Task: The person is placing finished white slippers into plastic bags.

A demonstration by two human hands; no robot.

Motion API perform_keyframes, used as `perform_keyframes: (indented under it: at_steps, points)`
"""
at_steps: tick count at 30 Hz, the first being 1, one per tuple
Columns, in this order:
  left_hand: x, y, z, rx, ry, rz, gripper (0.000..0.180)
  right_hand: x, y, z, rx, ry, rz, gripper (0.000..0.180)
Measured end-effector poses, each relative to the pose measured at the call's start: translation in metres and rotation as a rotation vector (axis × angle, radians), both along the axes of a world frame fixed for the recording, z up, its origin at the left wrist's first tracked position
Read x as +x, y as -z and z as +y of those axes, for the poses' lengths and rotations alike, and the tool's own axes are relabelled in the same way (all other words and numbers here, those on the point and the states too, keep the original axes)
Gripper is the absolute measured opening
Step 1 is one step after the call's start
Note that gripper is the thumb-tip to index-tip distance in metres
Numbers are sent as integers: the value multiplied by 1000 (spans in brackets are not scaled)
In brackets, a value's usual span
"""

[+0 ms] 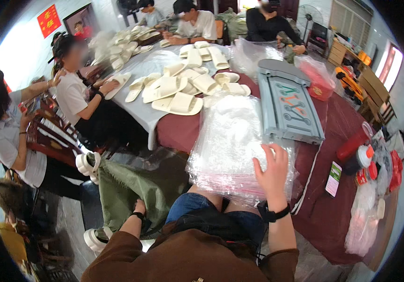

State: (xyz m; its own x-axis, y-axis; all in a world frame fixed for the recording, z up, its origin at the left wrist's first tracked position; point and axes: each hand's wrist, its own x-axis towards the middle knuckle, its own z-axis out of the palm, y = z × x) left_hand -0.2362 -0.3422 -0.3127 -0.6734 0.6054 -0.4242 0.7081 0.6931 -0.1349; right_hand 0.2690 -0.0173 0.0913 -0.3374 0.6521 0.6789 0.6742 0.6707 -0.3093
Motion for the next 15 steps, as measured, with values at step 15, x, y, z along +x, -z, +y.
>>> perform_keyframes:
  at_steps: [15]
  points:
    - [38,-131,101,35,-38,139,57,15,66,-4,-290,-84,-233,59]
